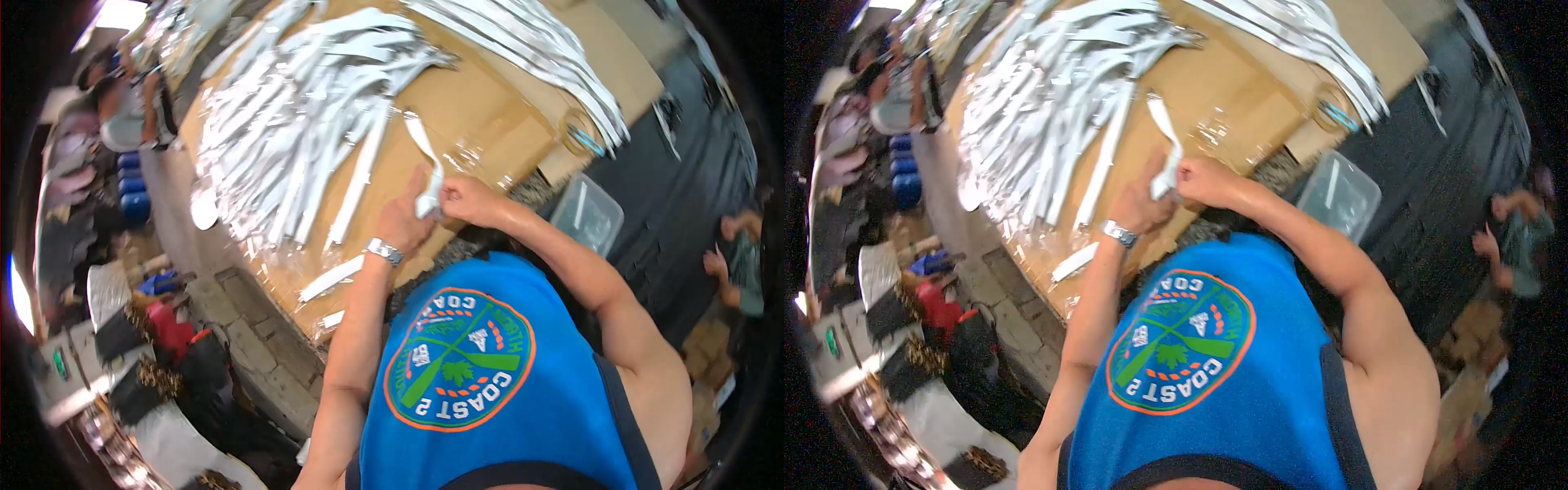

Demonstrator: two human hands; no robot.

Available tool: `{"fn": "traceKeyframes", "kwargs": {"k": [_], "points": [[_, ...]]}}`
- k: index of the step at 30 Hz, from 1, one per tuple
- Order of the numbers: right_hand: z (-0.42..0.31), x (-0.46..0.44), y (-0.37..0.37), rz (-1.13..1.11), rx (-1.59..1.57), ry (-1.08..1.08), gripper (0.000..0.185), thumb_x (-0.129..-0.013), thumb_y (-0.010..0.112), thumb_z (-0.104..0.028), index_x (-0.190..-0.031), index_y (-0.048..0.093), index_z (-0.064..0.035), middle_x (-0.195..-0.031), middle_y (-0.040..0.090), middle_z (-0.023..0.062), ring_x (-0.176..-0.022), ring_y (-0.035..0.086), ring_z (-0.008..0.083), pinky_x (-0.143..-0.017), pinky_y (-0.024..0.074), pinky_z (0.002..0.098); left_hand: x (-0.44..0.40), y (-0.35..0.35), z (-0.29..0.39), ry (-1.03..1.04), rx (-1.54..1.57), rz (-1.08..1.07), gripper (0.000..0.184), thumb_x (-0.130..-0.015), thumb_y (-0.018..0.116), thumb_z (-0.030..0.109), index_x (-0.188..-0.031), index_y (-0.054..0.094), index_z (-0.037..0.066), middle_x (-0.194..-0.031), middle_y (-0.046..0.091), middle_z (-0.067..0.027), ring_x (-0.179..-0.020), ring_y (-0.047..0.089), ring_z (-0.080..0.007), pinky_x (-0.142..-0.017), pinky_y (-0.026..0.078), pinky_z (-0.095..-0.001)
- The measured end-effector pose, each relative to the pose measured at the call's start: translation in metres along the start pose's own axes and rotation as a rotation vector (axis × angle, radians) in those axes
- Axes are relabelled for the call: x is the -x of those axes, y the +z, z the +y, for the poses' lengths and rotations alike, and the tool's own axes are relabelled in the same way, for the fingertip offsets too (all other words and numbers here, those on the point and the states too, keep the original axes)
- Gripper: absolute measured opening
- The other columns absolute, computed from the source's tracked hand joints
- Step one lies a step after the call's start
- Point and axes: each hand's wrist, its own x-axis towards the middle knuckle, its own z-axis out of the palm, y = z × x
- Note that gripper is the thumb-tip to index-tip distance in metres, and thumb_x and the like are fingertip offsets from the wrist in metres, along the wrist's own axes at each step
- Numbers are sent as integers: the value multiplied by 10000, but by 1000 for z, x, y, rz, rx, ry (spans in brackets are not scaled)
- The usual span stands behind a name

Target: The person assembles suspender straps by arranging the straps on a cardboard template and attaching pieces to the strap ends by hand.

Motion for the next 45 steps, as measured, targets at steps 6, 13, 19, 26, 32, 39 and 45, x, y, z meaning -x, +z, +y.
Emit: {"fn": "traceKeyframes", "kwargs": {"k": [6, 13, 19, 26, 32, 39, 45], "points": [[-14, 9, -7, -61, 241, -49, 145, -884, 618, -194, -868, 617, -50, -741, 627, 70, -674, 570, 185, -644, 462, 338, 5, -15, 1, -17, 95, -43, 964, -733, 737, 208, -1560, 246, 135, -1066, 667, -277, -998, 658, -413, -891, 516, -413], [-50, 24, -13, -1, 604, -154, 190, -929, 569, -250, -883, 594, -68, -770, 643, 178, -739, 629, 377, -647, 472, 474, 11, -20, 2, 0, 126, -94, 957, -717, 740, 234, -1544, 278, 101, -1064, 672, -266, -984, 660, -401, -889, 515, -411], [-45, 10, -36, 311, 613, -168, 204, -924, 598, -278, -929, 614, -75, -775, 650, 157, -736, 644, 347, -651, 491, 440, 13, -23, -3, -21, 153, -28, 938, -731, 758, 246, -1538, 301, 104, -1324, 592, -251, -1176, 614, -367, -999, 478, -399], [-36, 14, 0, 77, -372, 74, 285, -951, 638, -307, -1115, 622, -74, -915, 642, -8, -801, 569, 84, -694, 467, 286, 16, -32, 7, -87, 345, -116, 1036, -694, 786, 210, -1564, 238, 85, -1290, 606, -261, -1155, 630, -302, -988, 470, -348], [-17, 0, 11, 115, -563, 38, 240, -920, 680, -217, -1060, 596, -40, -869, 651, 18, -737, 568, 73, -643, 445, 226, 13, -11, -23, 102, 440, 38, 911, -773, 799, 218, -1518, 315, 18, -1205, 635, -197, -1053, 645, -246, -935, 499, -336], [-32, 6, 0, 80, -512, -5, 249, -926, 687, -200, -1115, 603, -63, -935, 658, -5, -793, 596, 55, -706, 481, 229, 21, -28, -11, -63, 843, -47, 563, -901, 697, 87, -1397, 456, -28, -1108, 665, -113, -960, 649, -129, -822, 520, -249], [-43, 10, -4, 166, -525, -37, 208, -906, 682, -133, -1065, 598, -30, -863, 658, 17, -739, 584, 63, -642, 452, 218, 28, -41, -7, -91, 914, -23, 504, -899, 694, 72, -1348, 494, -41, -1006, 676, -66, -867, 634, -85, -738, 507, -213]]}}
